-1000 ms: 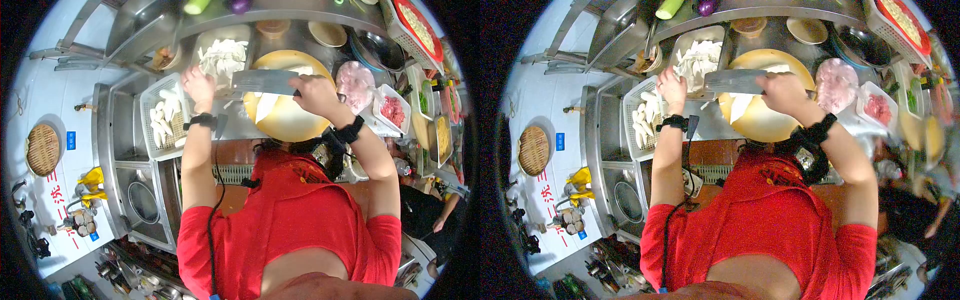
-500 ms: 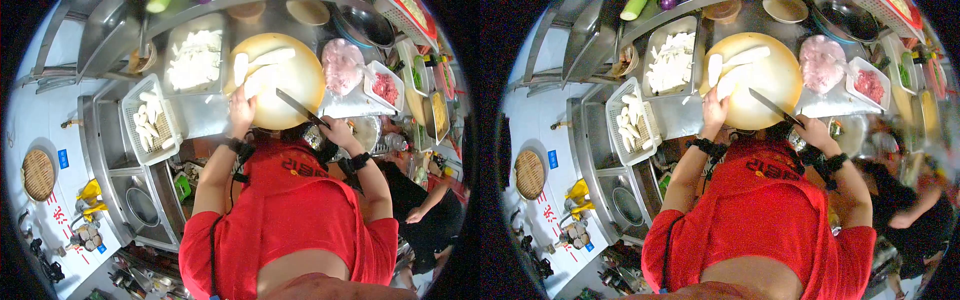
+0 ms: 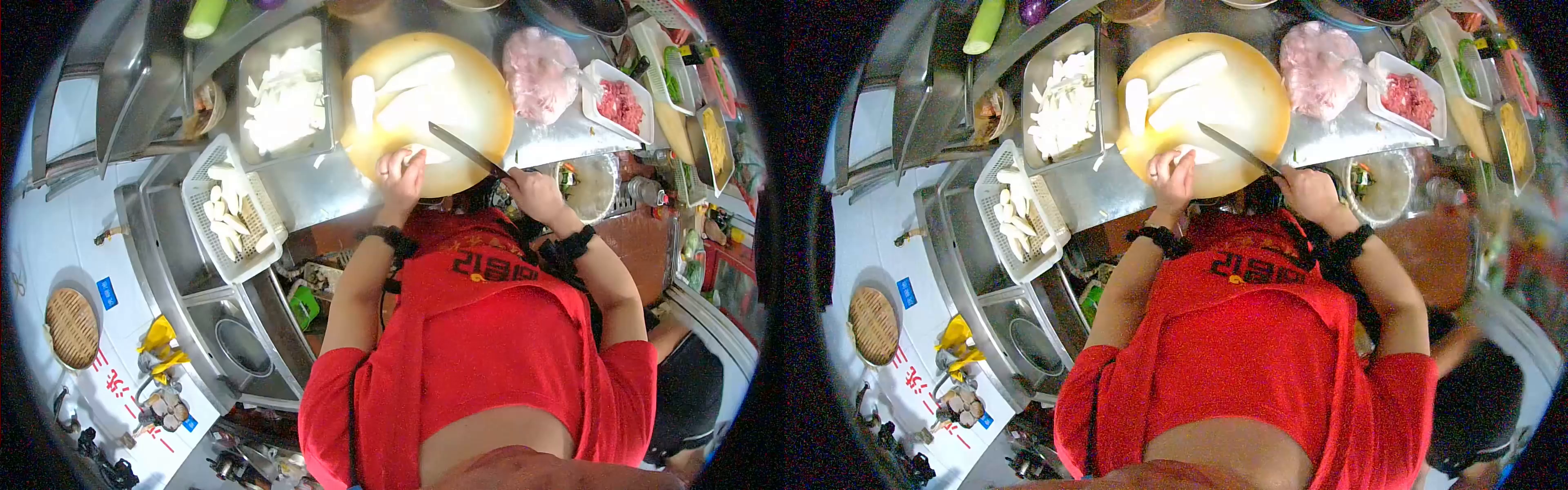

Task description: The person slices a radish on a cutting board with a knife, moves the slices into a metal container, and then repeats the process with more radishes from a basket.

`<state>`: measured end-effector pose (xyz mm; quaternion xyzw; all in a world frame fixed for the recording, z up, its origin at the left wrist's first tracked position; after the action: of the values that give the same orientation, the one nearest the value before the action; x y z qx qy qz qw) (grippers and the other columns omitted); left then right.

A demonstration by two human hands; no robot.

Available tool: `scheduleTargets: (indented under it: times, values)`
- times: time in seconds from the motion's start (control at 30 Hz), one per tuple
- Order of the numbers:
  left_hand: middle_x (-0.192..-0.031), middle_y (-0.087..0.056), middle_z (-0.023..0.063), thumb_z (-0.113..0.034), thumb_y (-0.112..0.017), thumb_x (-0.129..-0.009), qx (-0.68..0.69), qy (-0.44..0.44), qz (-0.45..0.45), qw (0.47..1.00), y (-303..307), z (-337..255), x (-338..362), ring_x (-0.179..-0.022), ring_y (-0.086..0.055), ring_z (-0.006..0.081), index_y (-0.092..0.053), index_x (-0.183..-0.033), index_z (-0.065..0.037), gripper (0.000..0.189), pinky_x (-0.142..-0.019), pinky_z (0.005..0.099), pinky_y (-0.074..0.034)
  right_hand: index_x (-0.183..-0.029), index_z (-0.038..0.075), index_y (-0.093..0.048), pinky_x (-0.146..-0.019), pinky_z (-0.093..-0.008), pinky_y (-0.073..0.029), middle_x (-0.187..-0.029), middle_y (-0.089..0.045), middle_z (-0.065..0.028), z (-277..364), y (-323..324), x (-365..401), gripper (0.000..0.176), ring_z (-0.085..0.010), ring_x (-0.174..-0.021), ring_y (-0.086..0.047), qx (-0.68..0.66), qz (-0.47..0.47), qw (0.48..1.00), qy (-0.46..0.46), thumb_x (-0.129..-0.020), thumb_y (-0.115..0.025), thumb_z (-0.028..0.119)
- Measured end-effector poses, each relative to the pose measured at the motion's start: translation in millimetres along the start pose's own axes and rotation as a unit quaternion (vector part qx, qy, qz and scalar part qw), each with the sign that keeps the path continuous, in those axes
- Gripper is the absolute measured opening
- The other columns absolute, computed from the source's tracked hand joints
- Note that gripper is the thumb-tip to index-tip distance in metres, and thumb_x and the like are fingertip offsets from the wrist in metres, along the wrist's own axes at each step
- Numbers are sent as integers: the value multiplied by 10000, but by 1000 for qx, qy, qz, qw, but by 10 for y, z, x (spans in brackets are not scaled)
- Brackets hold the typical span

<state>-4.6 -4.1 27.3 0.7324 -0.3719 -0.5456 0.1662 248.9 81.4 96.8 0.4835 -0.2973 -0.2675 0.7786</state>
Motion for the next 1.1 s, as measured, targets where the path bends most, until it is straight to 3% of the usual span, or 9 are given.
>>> scheduleTargets:
  times: [0.13,0.37,0.53,0.63,0.67,0.93,1.07,1.1]
  values:
    - [-1014,-506,52,-73,-691,-724,7,18,25,999,-96,60,59,-959,-458,267,-619,-969,-105,258,-844,364,-383,-852,48,-565,-526,-455,-476,-635,-603,-159,104,147,57,239,-340,-596,-609,-17,-53,998,42,-881,-526,282]
    - [-995,-521,45,-61,-700,-700,12,-6,-11,1000,-135,77,70,-939,-462,265,-618,-916,-110,236,-814,344,-391,-872,45,-561,-515,-440,-477,-629,-599,-155,147,289,47,228,-328,-573,-604,15,-31,997,68,-866,-545,273]
    - [-942,-538,39,-48,-696,-685,-9,-9,24,1000,-101,80,48,-928,-467,257,-619,-869,-109,209,-813,344,-396,-854,41,-555,-478,-424,-477,-601,-595,-146,193,347,-28,226,-307,-534,-604,41,-6,995,90,-862,-545,267]
    - [-932,-542,41,-45,-686,-689,-28,-25,26,999,-107,78,91,-919,-473,252,-619,-852,-112,189,-809,343,-397,-842,32,-547,-443,-422,-471,-578,-588,-142,115,-205,-190,232,-305,-511,-601,67,47,993,84,-870,-533,262]
    - [-935,-543,45,-44,-680,-694,-33,-36,18,999,-130,97,79,-913,-477,251,-618,-850,-115,181,-808,343,-396,-851,28,-542,-423,-423,-465,-560,-581,-143,106,-355,-210,234,-313,-495,-595,50,2,995,91,-878,-518,259]
    - [-956,-540,40,-36,-664,-699,-9,-22,12,1000,-145,110,77,-907,-482,253,-622,-857,-120,183,-804,350,-395,-1008,39,-507,-463,-453,-463,-580,-583,-161,170,109,-107,240,-339,-528,-594,5,11,996,92,-887,-511,246]
    - [-955,-539,40,-33,-663,-692,-9,-18,-2,1000,-165,98,102,-896,-486,253,-625,-863,-118,195,-800,355,-394,-1006,28,-500,-461,-452,-464,-581,-585,-159,202,226,-62,248,-336,-525,-594,19,10,994,103,-885,-515,244]
    - [-955,-539,40,-33,-663,-692,-8,-18,-1,1000,-166,101,105,-896,-486,253,-625,-863,-118,195,-800,355,-394,-938,33,-523,-464,-443,-462,-572,-574,-157,206,219,-60,220,-331,-518,-589,23,8,995,97,-875,-538,243]
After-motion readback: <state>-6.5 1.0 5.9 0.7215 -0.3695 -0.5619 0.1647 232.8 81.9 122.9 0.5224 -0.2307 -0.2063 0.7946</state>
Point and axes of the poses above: each hand's wrist, its own x-axis away from the middle knuckle, its own y-axis out of the back of the hand, z = x × y, the point moved 1 cm from there along -x, towards the middle knuckle
